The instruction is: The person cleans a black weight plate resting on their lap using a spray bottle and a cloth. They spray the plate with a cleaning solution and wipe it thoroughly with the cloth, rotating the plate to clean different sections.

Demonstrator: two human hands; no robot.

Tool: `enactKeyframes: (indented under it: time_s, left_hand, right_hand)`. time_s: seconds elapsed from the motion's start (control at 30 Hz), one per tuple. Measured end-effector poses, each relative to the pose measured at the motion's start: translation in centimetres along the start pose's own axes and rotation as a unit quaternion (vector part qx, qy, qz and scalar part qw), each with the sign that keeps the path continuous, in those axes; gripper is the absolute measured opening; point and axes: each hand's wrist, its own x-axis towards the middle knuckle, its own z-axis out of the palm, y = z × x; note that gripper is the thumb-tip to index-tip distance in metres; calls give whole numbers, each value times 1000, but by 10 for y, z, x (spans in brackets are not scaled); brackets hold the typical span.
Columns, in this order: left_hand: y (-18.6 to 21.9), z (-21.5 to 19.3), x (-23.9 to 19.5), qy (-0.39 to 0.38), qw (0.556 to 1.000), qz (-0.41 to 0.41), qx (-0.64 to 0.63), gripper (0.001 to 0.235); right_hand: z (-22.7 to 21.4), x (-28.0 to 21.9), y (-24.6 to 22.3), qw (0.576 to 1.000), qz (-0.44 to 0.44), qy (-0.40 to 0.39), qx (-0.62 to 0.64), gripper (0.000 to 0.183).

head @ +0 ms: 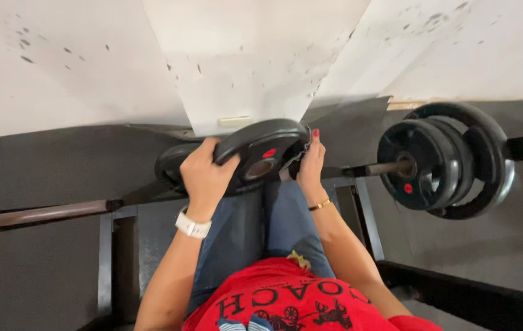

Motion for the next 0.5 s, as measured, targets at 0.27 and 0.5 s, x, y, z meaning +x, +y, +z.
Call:
enactKeyframes:
  time_s: [0.27,0.5]
  left_hand:
    - [-7,-22,-25,29,995,-53,-78,28]
    - [-13,10,-61,83,980,-54,-174,24]
  right_hand:
    - [11,4,-3,991,93,-64,-76,82]
    - [-12,33,-30,998,-42,-22,-32,47]
